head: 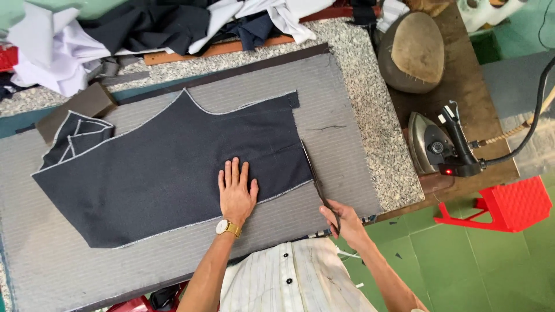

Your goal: The person irons a dark fabric piece on a work table, then flips it over and irons the other side. They place a white paper on the table, cut it with scissors, and then iron a white strip of material along the edge of the fabric.

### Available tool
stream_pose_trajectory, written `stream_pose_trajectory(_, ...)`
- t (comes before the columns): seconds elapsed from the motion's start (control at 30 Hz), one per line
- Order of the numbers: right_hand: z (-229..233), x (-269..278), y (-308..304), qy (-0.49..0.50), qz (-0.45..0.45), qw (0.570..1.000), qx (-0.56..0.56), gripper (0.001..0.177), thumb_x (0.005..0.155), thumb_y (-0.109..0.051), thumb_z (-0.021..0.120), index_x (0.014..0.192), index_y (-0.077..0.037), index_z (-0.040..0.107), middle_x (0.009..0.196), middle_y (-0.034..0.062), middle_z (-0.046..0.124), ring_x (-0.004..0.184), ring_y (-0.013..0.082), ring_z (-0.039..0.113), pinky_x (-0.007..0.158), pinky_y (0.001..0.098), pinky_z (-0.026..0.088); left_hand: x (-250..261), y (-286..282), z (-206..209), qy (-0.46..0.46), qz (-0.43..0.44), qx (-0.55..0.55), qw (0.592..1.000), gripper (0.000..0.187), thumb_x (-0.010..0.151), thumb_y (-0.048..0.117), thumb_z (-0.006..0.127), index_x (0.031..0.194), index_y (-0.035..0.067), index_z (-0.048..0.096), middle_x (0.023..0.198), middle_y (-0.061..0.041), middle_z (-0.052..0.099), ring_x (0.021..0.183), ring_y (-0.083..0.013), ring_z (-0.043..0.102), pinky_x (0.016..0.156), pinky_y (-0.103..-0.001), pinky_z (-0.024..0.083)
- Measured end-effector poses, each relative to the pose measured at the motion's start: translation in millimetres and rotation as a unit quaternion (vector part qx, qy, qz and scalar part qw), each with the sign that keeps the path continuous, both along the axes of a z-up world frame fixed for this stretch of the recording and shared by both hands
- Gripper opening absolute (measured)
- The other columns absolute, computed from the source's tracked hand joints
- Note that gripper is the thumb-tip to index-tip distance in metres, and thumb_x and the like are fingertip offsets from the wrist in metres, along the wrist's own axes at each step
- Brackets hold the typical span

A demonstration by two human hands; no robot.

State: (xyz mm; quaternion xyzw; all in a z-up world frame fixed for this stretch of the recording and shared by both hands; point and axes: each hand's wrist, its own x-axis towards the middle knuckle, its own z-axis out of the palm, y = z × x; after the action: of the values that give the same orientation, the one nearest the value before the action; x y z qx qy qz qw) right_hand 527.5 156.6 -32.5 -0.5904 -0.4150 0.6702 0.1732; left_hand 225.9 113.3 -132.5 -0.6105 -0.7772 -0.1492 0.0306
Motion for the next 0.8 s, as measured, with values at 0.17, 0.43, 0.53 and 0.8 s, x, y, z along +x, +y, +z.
stream_pose_trajectory(0.17,-22,-8,13,0.041,-0.039,0.998,-0.039,0.034,0.092,-0.031,0.073,0.101,0.001,0.073,0.058,0.0115,0.053,0.039,0.0194,0.054,0.029,0.0305,0.043,1,-1,-3,0.001,0.002,0.005,1.0,0.054,0.1,0.042,0.05,0.147,0.015,0.054,0.159,-0.016,0.045,0.149,-0.0324,0.037,0.123,-0.052,0.022)
stream_pose_trajectory(0.43,2,-32,37,-0.024,0.012,1.0,-0.01,0.042,0.09,-0.037,0.076,0.104,0.003,0.072,0.059,0.0121,0.055,0.043,0.0203,0.055,0.031,0.0321,0.046,2,0,-6,0.01,0.008,0.008,1.0,0.055,0.099,0.043,0.051,0.147,0.016,0.054,0.159,-0.015,0.045,0.15,-0.0313,0.037,0.124,-0.051,0.021)
stream_pose_trajectory(0.53,-10,-29,46,-0.025,0.001,0.999,0.027,0.035,0.089,-0.03,0.078,0.1,0.002,0.069,0.056,0.012,0.054,0.04,0.019,0.054,0.028,0.0295,0.044,2,-1,-7,0.009,0.01,0.006,1.0,0.054,0.1,0.043,0.049,0.147,0.017,0.053,0.16,-0.014,0.044,0.15,-0.031,0.036,0.125,-0.051,0.02)
stream_pose_trajectory(0.8,-36,-22,181,-0.289,0.1,0.912,0.274,0.034,0.094,-0.038,0.073,0.1,-0.005,0.07,0.091,0.0232,0.073,0.096,0.0481,0.069,0.081,0.0573,0.054,4,2,-4,0.026,0.014,-0.003,1.0,0.055,0.099,0.044,0.049,0.147,0.018,0.054,0.16,-0.013,0.044,0.15,-0.0299,0.037,0.125,-0.05,0.021)
